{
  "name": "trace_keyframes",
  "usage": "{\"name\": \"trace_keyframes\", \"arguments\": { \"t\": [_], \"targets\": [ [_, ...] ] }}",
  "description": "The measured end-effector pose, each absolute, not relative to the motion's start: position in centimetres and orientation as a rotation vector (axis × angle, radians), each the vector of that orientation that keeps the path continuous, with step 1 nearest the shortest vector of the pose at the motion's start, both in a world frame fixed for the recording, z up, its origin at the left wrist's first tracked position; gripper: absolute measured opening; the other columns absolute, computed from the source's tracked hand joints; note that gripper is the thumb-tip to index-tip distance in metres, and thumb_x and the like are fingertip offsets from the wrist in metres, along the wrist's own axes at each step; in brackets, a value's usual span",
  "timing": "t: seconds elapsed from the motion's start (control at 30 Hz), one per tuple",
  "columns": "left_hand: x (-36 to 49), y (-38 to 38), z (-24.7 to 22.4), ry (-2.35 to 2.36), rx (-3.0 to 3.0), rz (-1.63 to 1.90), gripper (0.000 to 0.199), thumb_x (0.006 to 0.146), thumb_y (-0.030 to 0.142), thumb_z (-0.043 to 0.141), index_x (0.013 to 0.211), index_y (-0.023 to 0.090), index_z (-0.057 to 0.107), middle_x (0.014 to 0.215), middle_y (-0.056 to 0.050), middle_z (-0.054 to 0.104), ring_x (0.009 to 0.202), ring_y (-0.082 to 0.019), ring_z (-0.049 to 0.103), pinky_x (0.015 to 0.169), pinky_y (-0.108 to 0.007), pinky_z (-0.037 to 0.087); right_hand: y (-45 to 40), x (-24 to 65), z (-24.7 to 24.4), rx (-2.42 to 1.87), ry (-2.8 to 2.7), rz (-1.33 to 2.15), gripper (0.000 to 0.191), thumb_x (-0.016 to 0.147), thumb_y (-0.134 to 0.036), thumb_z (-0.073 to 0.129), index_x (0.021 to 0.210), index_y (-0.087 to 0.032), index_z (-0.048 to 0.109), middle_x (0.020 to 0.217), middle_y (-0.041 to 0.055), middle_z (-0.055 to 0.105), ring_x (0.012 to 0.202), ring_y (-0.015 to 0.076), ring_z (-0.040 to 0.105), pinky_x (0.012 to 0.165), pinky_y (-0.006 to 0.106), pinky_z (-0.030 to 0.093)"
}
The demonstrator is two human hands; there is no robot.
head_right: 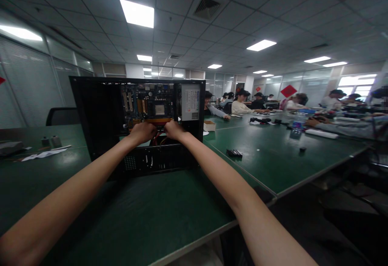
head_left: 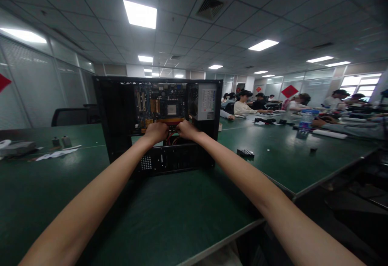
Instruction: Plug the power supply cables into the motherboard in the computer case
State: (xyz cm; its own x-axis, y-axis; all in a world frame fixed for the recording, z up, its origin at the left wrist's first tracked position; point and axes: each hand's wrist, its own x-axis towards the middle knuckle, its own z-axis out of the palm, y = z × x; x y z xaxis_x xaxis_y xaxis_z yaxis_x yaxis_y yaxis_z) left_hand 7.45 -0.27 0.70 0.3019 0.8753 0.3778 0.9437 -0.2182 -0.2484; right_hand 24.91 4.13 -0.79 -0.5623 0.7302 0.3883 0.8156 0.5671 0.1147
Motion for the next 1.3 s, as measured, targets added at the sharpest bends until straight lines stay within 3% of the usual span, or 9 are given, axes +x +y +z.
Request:
{"name": "trace_keyframes", "arguments": {
  "t": [0.53, 0.83, 1.0, 1.17, 1.3],
  "targets": [
    [7.3, 0.3, 0.5, -1.652, -2.147, -0.239, 0.039, 0.093, 0.029, 0.044, 0.109, 0.019, 0.079, 0.11, -0.018, 0.075, 0.103, -0.035, 0.071, 0.085, -0.043, 0.055, 4.7, 24.8, -1.1, -1.257, -2.48, -0.372, 0.029, 0.095, -0.013, 0.052, 0.109, -0.012, 0.078, 0.112, 0.0176, 0.075, 0.104, 0.0243, 0.068, 0.084, 0.027, 0.047],
    [6.4, 0.5, 0.2, -1.692, -2.18, -0.33, 0.037, 0.092, 0.033, 0.046, 0.108, 0.027, 0.079, 0.109, -0.011, 0.077, 0.101, -0.032, 0.072, 0.082, -0.039, 0.054, 3.4, 25.1, -0.9, -1.204, -2.472, -0.382, 0.03, 0.098, -0.013, 0.048, 0.108, -0.012, 0.077, 0.11, 0.017, 0.075, 0.104, 0.0239, 0.068, 0.085, 0.029, 0.045],
    [5.5, -0.9, 0.3, -1.669, -2.199, -0.52, 0.037, 0.095, 0.039, 0.047, 0.106, 0.027, 0.08, 0.104, -0.009, 0.079, 0.1, -0.029, 0.072, 0.078, -0.034, 0.051, 0.9, 27.1, -1.0, -1.088, -2.409, -0.488, 0.037, 0.108, -0.031, 0.04, 0.106, -0.013, 0.072, 0.104, 0.0128, 0.076, 0.095, 0.0211, 0.07, 0.078, 0.027, 0.044],
    [4.6, -5.7, -1.4, -1.595, -2.28, -0.548, 0.056, 0.101, 0.052, 0.035, 0.09, 0.022, 0.081, 0.086, -0.01, 0.078, 0.078, -0.025, 0.071, 0.065, -0.031, 0.045, -2.9, 32.4, -4.0, -1.02, -2.589, -0.843, 0.044, 0.108, -0.043, 0.038, 0.102, -0.015, 0.07, 0.089, 0.011, 0.075, 0.077, 0.0212, 0.07, 0.065, 0.029, 0.039],
    [4.6, -8.3, -3.4, -1.677, -2.156, -0.494, 0.067, 0.1, 0.059, 0.027, 0.082, 0.023, 0.081, 0.076, -0.01, 0.075, 0.071, -0.026, 0.069, 0.06, -0.032, 0.041, -4.1, 34.9, -5.7, -1.004, -2.596, -1.097, 0.027, 0.104, -0.016, 0.041, 0.115, -0.012, 0.065, 0.094, 0.0121, 0.073, 0.08, 0.0226, 0.07, 0.066, 0.031, 0.04]
  ]
}}
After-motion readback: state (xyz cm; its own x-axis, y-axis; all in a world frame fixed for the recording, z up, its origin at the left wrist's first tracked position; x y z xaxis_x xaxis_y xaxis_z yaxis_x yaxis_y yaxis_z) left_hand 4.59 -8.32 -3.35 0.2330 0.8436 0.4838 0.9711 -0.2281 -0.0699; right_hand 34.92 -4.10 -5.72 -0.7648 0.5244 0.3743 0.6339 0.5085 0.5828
